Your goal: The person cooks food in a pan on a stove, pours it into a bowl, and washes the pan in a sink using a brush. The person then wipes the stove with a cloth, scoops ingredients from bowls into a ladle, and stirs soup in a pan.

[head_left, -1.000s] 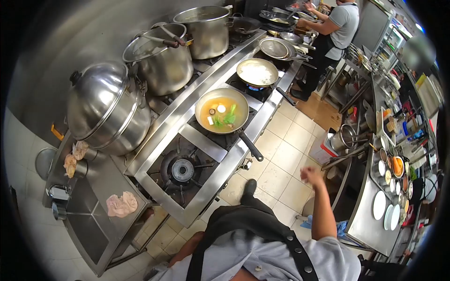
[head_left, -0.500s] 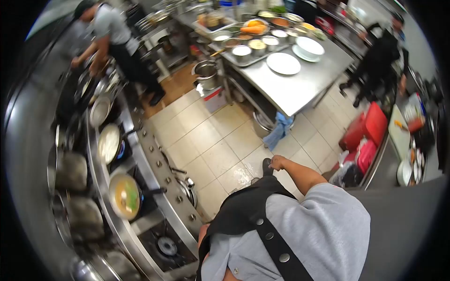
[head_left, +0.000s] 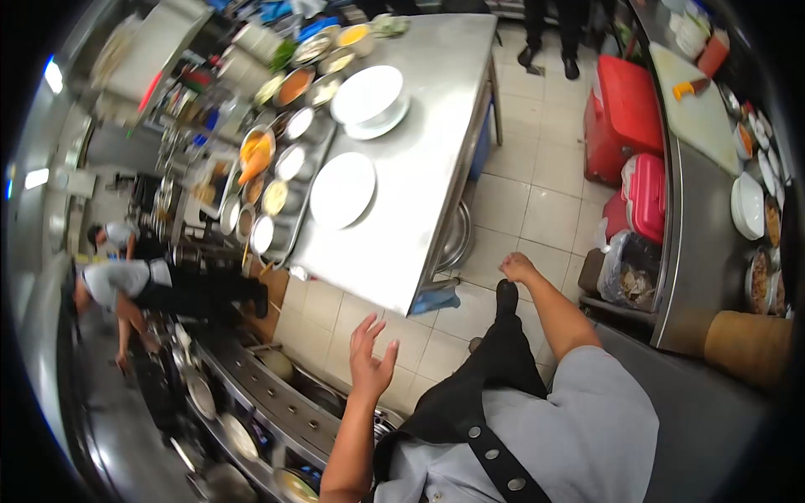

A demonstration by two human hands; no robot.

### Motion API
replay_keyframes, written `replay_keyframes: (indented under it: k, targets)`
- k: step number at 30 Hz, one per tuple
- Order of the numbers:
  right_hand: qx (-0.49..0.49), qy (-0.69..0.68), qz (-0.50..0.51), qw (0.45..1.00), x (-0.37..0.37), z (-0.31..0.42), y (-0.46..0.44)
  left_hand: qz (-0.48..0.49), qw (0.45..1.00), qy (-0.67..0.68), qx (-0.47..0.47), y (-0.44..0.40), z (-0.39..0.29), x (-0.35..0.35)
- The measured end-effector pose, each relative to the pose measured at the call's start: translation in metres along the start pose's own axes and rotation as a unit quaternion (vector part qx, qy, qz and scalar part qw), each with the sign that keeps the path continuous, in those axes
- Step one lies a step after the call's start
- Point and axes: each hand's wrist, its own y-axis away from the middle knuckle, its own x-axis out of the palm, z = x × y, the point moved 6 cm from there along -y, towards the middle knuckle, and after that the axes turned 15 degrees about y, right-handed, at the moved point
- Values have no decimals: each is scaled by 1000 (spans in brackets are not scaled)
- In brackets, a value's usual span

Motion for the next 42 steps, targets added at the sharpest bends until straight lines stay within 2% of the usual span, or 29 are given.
replay_keyframes:
  k: [1, 5, 6, 7, 10, 12, 13, 14, 16, 18, 20, 21, 24, 27, 30, 33, 34, 36, 42]
  targets:
    - [17, 1, -54, 998, 16, -21, -36, 45, 997, -25, 54, -44, -12, 28]
    - [88, -222, -137, 961, -54, -46, -73, 105, 981, -97, 135, -193, -23, 123]
    - [103, -245, -128, 956, -58, -58, -89, 94, 973, -115, 178, -222, -17, 143]
    - [115, -266, -117, 950, -59, -69, -105, 90, 973, -107, 183, -250, -10, 161]
    - [199, -451, -87, 866, -89, -101, -110, 94, 964, -161, 188, -306, 0, 202]
    - [233, -458, -64, 855, -85, -133, -121, 75, 971, -142, 177, -318, 8, 218]
    - [250, -461, -53, 850, -81, -146, -128, 89, 957, -198, 193, -318, 6, 222]
    - [280, -447, -87, 845, -82, -157, -137, 104, 939, -254, 209, -318, 3, 224]
    - [329, -414, -152, 835, -85, -166, -156, 116, 937, -267, 194, -320, 6, 226]
    - [300, -434, -190, 828, -120, -142, -192, 116, 944, -253, 176, -324, 7, 231]
    - [260, -444, -216, 830, -191, -109, -226, 115, 945, -257, 169, -326, 8, 234]
    - [259, -428, -337, 798, -220, -94, -245, 113, 945, -258, 164, -326, 10, 234]
    - [190, -357, -419, 813, -312, -59, -301, 94, 950, -249, 160, -327, 16, 230]
    - [198, -333, -380, 840, -360, -48, -347, 99, 955, -238, 147, -328, 20, 227]
    - [134, -323, -228, 909, -364, -46, -379, 98, 957, -232, 145, -329, 18, 225]
    - [85, -262, -299, 914, -356, -23, -399, 92, 959, -218, 154, -328, 24, 225]
    - [114, -382, -406, 822, -354, -17, -398, 89, 960, -215, 156, -327, 25, 226]
    - [121, -441, -446, 770, -352, 4, -390, 89, 961, -211, 157, -326, 25, 228]
    - [131, -454, -432, 768, -358, 22, -380, 111, 953, -242, 145, -326, 25, 227]
